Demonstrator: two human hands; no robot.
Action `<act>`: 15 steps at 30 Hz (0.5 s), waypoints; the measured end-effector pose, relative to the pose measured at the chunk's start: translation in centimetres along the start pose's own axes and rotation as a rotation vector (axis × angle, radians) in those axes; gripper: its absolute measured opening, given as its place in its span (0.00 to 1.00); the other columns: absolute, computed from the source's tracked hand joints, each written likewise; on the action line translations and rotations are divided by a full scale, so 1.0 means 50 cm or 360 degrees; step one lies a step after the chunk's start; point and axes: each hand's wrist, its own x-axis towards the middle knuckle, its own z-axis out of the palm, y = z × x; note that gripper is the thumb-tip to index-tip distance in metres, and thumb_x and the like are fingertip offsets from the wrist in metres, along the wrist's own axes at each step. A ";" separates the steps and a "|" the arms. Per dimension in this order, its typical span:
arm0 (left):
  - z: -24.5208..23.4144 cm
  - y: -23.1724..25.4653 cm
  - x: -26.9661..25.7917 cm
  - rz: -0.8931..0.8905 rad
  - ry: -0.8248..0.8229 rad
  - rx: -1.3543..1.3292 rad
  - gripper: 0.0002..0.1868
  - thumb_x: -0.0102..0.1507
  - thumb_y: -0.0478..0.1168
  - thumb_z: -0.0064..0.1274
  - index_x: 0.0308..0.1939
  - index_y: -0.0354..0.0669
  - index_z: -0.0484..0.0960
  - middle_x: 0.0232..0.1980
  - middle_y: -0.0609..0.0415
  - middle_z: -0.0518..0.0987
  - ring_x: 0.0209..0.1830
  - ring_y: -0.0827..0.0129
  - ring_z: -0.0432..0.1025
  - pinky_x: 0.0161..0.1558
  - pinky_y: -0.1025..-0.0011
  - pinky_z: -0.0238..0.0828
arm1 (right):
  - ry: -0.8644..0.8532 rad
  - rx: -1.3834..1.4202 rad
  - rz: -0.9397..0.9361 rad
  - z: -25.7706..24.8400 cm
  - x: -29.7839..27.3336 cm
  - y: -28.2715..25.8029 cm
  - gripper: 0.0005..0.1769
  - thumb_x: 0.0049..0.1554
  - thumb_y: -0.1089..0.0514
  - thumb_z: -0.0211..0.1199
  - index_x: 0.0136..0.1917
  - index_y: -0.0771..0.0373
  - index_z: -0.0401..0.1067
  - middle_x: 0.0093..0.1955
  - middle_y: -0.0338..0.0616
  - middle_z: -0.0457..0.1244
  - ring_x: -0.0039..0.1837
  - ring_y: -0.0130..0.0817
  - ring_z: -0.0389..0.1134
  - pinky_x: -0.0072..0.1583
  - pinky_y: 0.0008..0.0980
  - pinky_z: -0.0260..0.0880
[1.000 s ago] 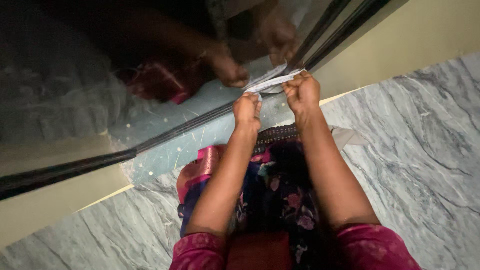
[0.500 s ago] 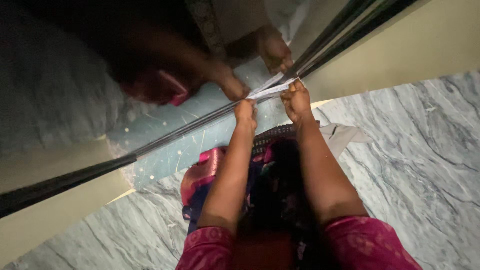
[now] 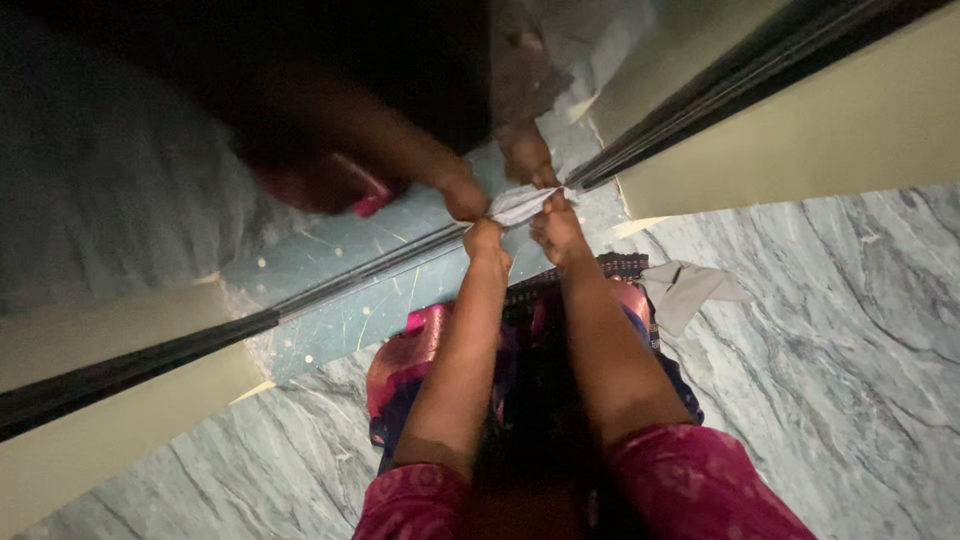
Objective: The person cleans a glass door with a white cloth, wiping the surface in broad strokes and folding the cloth to use a clean side. They clean the main glass panel and the bottom track area.
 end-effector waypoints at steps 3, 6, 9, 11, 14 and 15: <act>-0.007 0.014 -0.003 0.0043 0.0140 -0.0104 0.21 0.62 0.35 0.48 0.57 0.27 0.80 0.54 0.48 0.81 0.49 0.62 0.75 0.48 0.64 0.73 | 0.0042 -0.0053 0.0125 0.016 0.005 0.012 0.11 0.62 0.63 0.44 0.41 0.47 0.59 0.29 0.31 0.49 0.29 0.25 0.48 0.33 0.28 0.49; -0.011 0.009 0.002 0.0106 0.0226 -0.0096 0.22 0.61 0.36 0.50 0.57 0.28 0.80 0.55 0.48 0.81 0.49 0.62 0.75 0.48 0.64 0.71 | -0.0007 -0.0068 0.0176 0.015 0.004 0.016 0.12 0.61 0.67 0.46 0.42 0.49 0.58 0.32 0.30 0.52 0.31 0.25 0.51 0.35 0.29 0.52; -0.009 -0.007 0.011 0.0061 0.0196 -0.0076 0.23 0.60 0.37 0.51 0.58 0.30 0.80 0.56 0.48 0.81 0.48 0.62 0.74 0.47 0.63 0.69 | 0.0059 -0.0029 0.0149 0.017 0.000 0.006 0.15 0.59 0.70 0.47 0.41 0.48 0.59 0.34 0.29 0.53 0.32 0.26 0.53 0.35 0.29 0.54; -0.012 -0.014 0.019 0.0022 0.0153 -0.0048 0.24 0.59 0.37 0.52 0.58 0.31 0.80 0.56 0.49 0.81 0.48 0.62 0.73 0.47 0.63 0.68 | 0.0080 -0.0078 0.0130 0.022 -0.004 -0.003 0.18 0.56 0.75 0.48 0.41 0.49 0.59 0.34 0.31 0.52 0.32 0.26 0.54 0.35 0.29 0.55; -0.012 -0.013 0.029 -0.0033 0.0074 0.0020 0.25 0.58 0.38 0.54 0.59 0.33 0.80 0.57 0.49 0.81 0.48 0.62 0.73 0.46 0.62 0.67 | 0.0028 0.0276 -0.0054 0.004 -0.004 -0.024 0.15 0.69 0.51 0.45 0.39 0.49 0.60 0.30 0.30 0.47 0.26 0.20 0.45 0.26 0.24 0.41; -0.010 -0.014 0.030 -0.0048 0.0060 0.0040 0.25 0.58 0.38 0.54 0.59 0.33 0.80 0.57 0.49 0.81 0.48 0.62 0.73 0.46 0.62 0.66 | 0.0050 0.0246 -0.0088 0.005 -0.001 -0.027 0.12 0.65 0.58 0.45 0.39 0.49 0.59 0.31 0.30 0.48 0.27 0.21 0.46 0.27 0.25 0.44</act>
